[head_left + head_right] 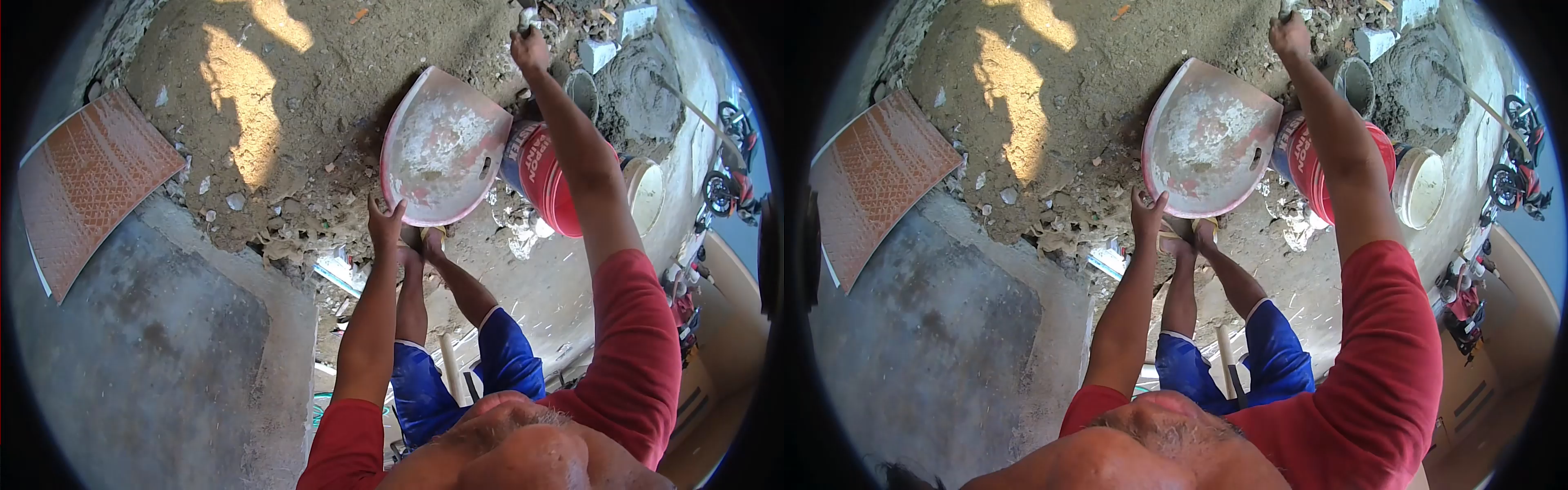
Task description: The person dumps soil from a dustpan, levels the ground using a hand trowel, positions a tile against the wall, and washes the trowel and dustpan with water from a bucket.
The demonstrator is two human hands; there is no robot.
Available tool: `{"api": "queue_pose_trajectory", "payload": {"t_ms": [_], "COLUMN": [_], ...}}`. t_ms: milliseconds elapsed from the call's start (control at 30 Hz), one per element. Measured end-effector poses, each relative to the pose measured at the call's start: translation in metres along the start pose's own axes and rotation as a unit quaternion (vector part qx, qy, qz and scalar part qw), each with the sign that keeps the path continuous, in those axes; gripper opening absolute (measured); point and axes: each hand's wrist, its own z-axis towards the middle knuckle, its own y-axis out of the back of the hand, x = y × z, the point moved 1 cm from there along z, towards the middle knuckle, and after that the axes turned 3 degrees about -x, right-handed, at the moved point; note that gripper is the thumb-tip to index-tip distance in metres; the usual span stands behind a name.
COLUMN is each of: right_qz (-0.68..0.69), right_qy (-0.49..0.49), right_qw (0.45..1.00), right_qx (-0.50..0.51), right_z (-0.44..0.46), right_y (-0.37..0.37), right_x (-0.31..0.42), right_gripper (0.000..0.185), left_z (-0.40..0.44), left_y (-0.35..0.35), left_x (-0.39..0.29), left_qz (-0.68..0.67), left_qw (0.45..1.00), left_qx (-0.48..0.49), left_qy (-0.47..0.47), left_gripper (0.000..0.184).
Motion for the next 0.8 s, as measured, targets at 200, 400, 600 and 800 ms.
{"api": "queue_pose_trajectory", "payload": {"t_ms": [200,400,600,800], "right_qz": [0.154,0.192,0.142,0.138], "right_qy": [-0.191,-0.067,0.005,-0.037], "right_qw": [0.966,0.974,0.976,0.984], "right_qx": [0.085,0.098,0.166,0.109], "right_z": [0.073,-0.009,-0.131,-0.107], "right_y": [-0.024,-0.098,-0.055,-0.061], "right_x": [0.034,0.004,0.08,0.094], "right_gripper": [0.019,0.035,0.041,0.039], "left_z": [0.02,-0.07,-0.168,-0.228], "left_y": [-0.015,0.0,0.068,0.119], "left_x": [0.001,0.006,0.024,0.067], "left_qz": [0.133,0.206,0.134,-0.137], "left_qw": [0.983,0.972,0.978,0.926], "left_qx": [0.122,0.079,0.024,-0.07], "left_qy": [0.012,0.081,0.157,0.346], "left_gripper": [0.063,0.042,0.038,0.034]}}
